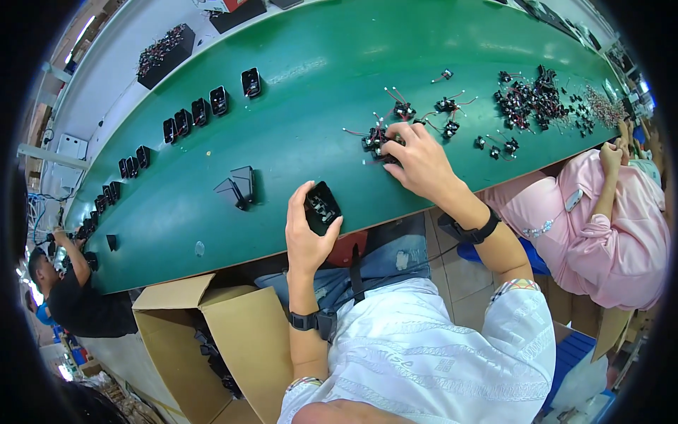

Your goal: The person picks up a black plastic housing and a circuit board, inserts the board into the housing, and places the assembled unit onto the green conveyor belt. This process is repeated for several units, occasionally reaching into a cardboard box to retrieve more housings.

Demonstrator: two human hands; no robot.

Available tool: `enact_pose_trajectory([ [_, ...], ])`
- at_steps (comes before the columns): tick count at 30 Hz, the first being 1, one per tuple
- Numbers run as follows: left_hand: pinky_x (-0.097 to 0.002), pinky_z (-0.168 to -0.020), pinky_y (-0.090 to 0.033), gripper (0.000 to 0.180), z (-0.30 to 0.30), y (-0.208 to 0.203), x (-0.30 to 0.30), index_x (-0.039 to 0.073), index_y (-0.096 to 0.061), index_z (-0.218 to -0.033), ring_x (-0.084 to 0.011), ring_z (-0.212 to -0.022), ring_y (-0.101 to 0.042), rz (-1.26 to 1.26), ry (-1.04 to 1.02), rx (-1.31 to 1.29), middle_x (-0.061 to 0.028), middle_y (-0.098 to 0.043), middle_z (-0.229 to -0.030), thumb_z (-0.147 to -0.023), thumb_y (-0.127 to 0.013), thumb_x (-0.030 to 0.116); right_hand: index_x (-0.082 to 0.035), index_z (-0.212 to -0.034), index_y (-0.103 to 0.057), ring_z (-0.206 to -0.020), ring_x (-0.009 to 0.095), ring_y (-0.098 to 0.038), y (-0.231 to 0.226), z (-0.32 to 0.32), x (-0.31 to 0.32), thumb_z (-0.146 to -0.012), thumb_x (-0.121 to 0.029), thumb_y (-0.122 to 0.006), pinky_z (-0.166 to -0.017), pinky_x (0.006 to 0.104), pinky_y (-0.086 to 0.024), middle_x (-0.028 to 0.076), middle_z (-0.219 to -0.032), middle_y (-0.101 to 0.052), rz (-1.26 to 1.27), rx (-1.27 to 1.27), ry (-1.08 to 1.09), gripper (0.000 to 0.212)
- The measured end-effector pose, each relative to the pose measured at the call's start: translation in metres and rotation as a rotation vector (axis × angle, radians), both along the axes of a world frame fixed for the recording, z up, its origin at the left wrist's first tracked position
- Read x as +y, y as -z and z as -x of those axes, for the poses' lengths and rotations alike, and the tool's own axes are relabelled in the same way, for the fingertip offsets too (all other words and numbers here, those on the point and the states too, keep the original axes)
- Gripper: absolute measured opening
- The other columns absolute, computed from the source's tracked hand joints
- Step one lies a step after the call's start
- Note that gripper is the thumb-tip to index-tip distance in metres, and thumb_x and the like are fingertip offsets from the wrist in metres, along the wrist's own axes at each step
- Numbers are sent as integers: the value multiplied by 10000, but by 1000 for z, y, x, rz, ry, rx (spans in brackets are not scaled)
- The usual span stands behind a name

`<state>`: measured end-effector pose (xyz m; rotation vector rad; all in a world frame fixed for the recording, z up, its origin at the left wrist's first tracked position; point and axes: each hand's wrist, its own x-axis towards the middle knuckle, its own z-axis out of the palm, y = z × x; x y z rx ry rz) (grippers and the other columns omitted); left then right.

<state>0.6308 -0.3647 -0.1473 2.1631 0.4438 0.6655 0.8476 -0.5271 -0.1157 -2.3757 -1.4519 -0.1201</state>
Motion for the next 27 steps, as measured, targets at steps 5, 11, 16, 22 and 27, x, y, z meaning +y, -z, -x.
enact_pose_trajectory([
  [5,-451,-1080,-434,817,-1,2,-2,15,-425,-1440,-406,-1281,-511,-43,-26,27,-216,-520,-1383,-722,-813,64,-39,-925,-693,-968,282,-669,-2,2,4,-796,-5,-730,-854,382,-542,82,-1043,-667,-311,227,-69,138],
  [11,-467,-1098,-411,829,-4,2,-3,5,-398,-1462,-415,-1302,-482,-59,-39,35,-232,-491,-1401,-727,-780,39,-40,-995,-715,-1077,260,-666,-11,-2,-14,-793,23,-726,-891,356,-540,111,-1179,-676,-577,319,130,212],
  [16,-474,-1095,-411,836,-6,2,-3,10,-396,-1469,-412,-1296,-485,-74,-45,40,-232,-494,-1395,-726,-778,45,-79,-1064,-708,-1132,293,-633,-13,18,-25,-783,-23,-757,-884,386,-537,116,-1183,-663,-448,-1,107,291],
  [22,-467,-1073,-432,838,-7,4,-3,19,-415,-1460,-406,-1262,-517,-81,-32,33,-221,-530,-1361,-720,-806,71,-65,-1093,-688,-854,214,-706,19,18,-6,-816,-19,-748,-747,325,-574,103,-1063,-674,-223,255,101,287],
  [27,-433,-1023,-477,842,-2,0,-3,22,-431,-1450,-366,-1191,-587,92,-7,-45,-197,-573,-1325,-718,-840,107,-6,-1034,-646,-820,145,-695,16,20,-18,-922,-36,-677,-732,247,-568,90,-1076,-657,-395,743,158,121],
])
